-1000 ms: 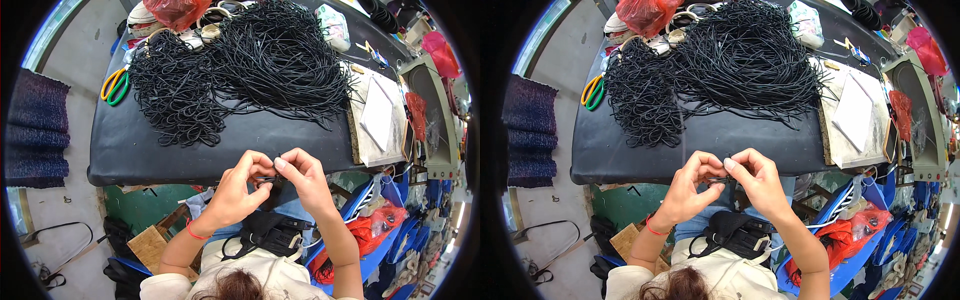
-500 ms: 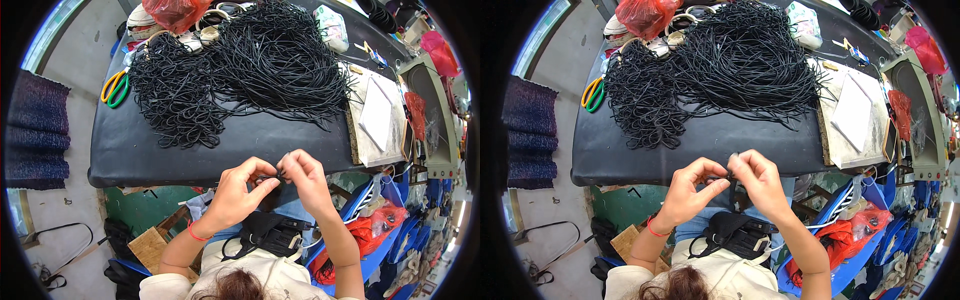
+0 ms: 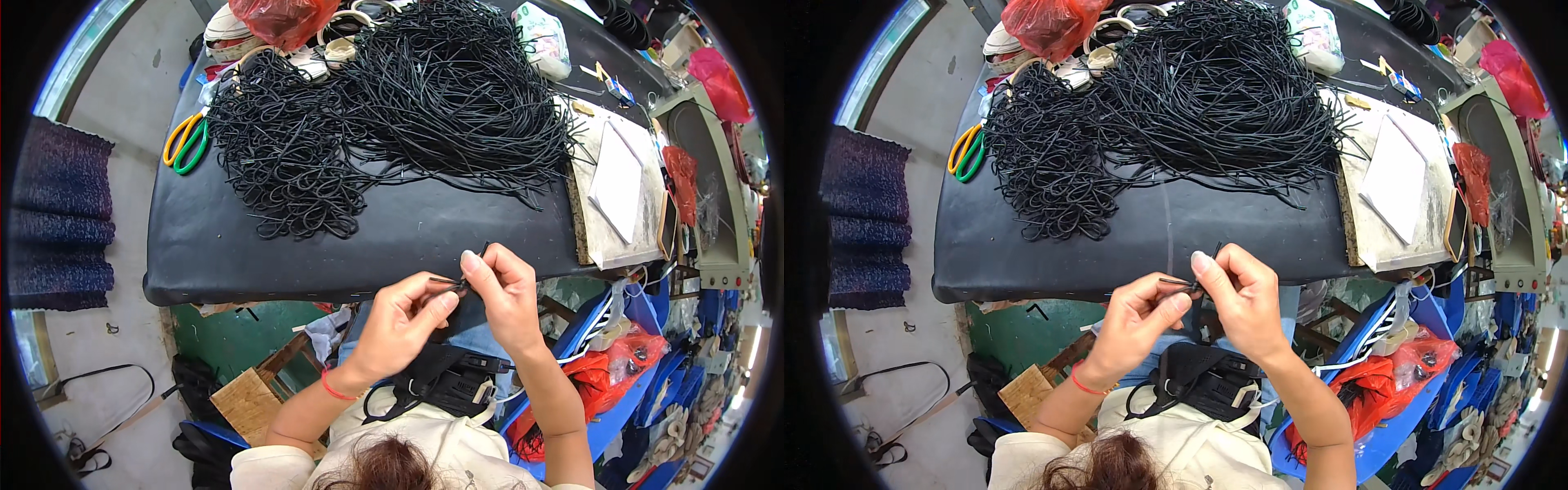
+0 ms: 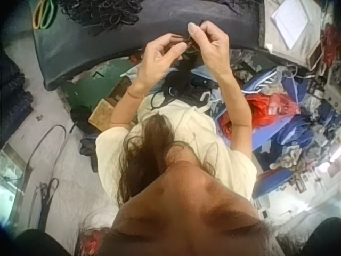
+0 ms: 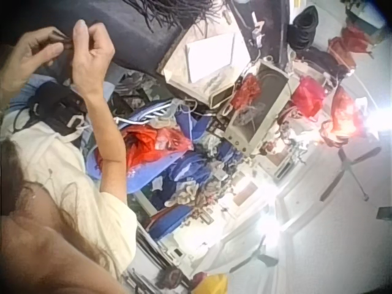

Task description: The person repeatedly picks up black cords from a pile on a table, ties each one into a loop or knot, and places it back on the table. The task is performed continuously by hand without tools.

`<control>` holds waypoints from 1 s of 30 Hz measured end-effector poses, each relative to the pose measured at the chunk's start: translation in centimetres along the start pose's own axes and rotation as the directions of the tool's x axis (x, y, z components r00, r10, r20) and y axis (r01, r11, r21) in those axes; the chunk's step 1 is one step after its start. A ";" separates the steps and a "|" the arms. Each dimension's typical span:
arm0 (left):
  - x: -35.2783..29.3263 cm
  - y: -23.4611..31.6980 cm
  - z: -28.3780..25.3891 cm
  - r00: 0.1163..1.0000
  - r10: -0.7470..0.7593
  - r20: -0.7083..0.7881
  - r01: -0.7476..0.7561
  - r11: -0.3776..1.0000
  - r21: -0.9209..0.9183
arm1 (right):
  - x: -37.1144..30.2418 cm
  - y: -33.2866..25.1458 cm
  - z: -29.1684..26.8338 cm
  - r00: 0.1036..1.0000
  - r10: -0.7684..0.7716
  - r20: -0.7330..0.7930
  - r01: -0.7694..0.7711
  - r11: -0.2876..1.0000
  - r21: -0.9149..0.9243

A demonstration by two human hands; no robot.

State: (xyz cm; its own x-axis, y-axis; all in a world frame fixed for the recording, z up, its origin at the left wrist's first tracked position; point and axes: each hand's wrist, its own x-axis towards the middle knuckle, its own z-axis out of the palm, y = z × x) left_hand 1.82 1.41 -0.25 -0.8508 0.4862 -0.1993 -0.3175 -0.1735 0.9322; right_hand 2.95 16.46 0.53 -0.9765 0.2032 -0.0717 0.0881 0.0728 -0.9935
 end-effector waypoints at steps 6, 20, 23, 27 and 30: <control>0.6 -0.8 0.0 0.999 0.038 -0.035 -0.040 0.997 -0.059 | 0.7 -0.1 0.5 0.995 0.093 -0.040 -0.084 0.979 0.186; 1.6 -1.6 1.5 0.938 0.215 -0.272 -0.259 0.956 -0.135 | -0.1 -0.7 -0.1 0.982 0.108 0.155 -0.152 0.941 0.303; 1.6 -1.5 2.1 0.929 0.207 -0.308 -0.259 0.956 -0.139 | -0.2 -0.6 -0.2 0.979 0.121 0.164 -0.166 0.941 0.296; 1.7 -1.6 2.1 0.938 0.212 -0.275 -0.270 0.942 -0.197 | -0.4 -0.6 -0.2 0.981 0.116 0.156 -0.158 0.942 0.295; 2.6 -0.4 4.0 0.881 0.155 -0.447 -0.322 0.889 -0.325 | -0.5 -0.2 0.1 0.985 0.111 0.129 -0.150 0.927 0.345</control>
State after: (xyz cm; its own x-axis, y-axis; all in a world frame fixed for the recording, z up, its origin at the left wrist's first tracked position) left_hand 1.43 6.14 0.03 -0.9860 0.0181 -0.1660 -0.1446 -0.5890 0.7951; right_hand 3.36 16.25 0.77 -0.9778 0.0825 -0.1924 0.1598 -0.2998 -0.9405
